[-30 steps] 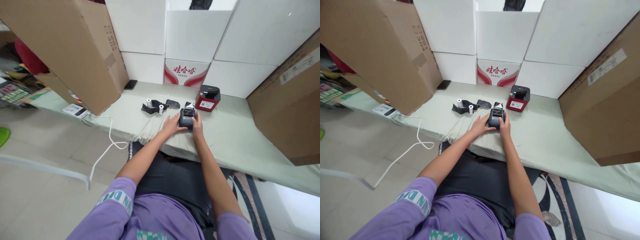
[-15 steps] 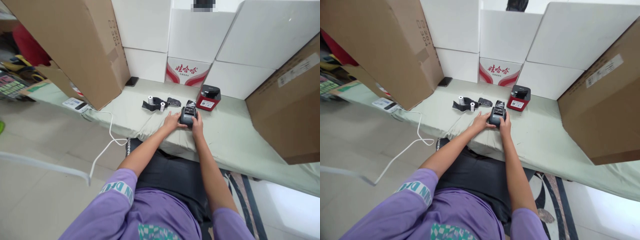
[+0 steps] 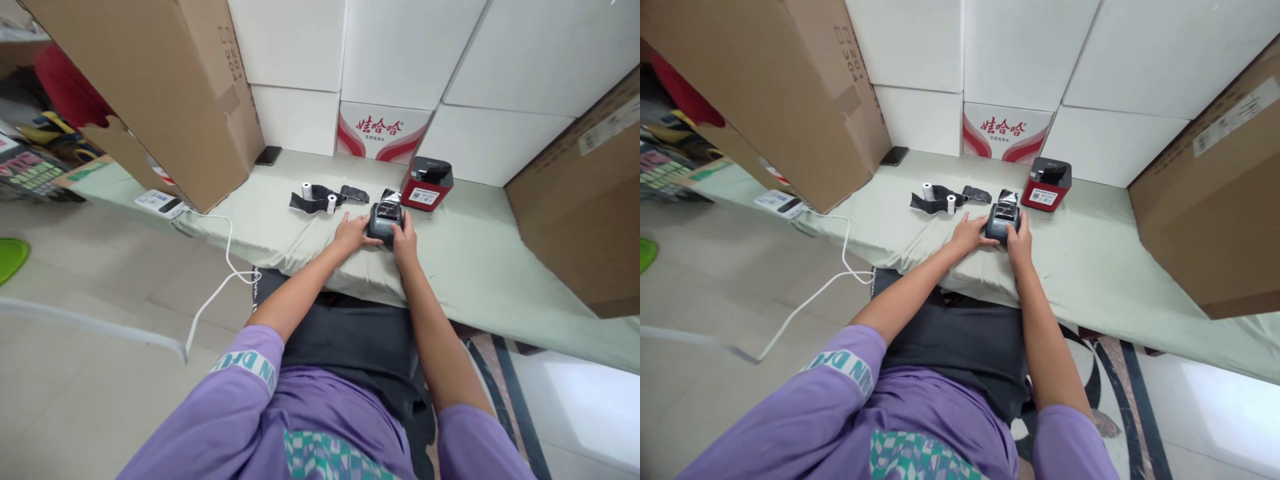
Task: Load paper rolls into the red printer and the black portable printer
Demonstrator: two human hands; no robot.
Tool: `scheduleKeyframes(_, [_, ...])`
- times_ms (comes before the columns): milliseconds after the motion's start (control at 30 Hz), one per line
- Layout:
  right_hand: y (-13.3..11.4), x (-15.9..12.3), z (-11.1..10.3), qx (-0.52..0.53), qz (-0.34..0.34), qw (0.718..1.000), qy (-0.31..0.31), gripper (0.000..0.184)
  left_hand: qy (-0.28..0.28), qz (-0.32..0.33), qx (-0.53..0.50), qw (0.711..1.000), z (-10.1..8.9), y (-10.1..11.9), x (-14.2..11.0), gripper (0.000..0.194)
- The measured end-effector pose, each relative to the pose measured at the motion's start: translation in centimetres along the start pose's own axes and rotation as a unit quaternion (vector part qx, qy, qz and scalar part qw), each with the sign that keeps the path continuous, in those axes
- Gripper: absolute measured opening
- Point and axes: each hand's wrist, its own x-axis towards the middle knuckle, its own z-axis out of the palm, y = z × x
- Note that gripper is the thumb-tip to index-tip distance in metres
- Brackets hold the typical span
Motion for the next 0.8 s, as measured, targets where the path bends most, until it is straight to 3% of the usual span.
scheduleKeyframes(433, [0.2,0.4,-0.3,0.067,0.034,0.997,-0.001,0.07,0.01,-0.004,-0.008,1.0,0.3,-0.1,-0.4,0.09])
scheduleKeyframes(800, [1.0,1.0,-0.3,0.095,0.048,0.994,-0.021,0.08,0.016,-0.006,-0.027,0.999,0.4,-0.1,-0.4,0.093])
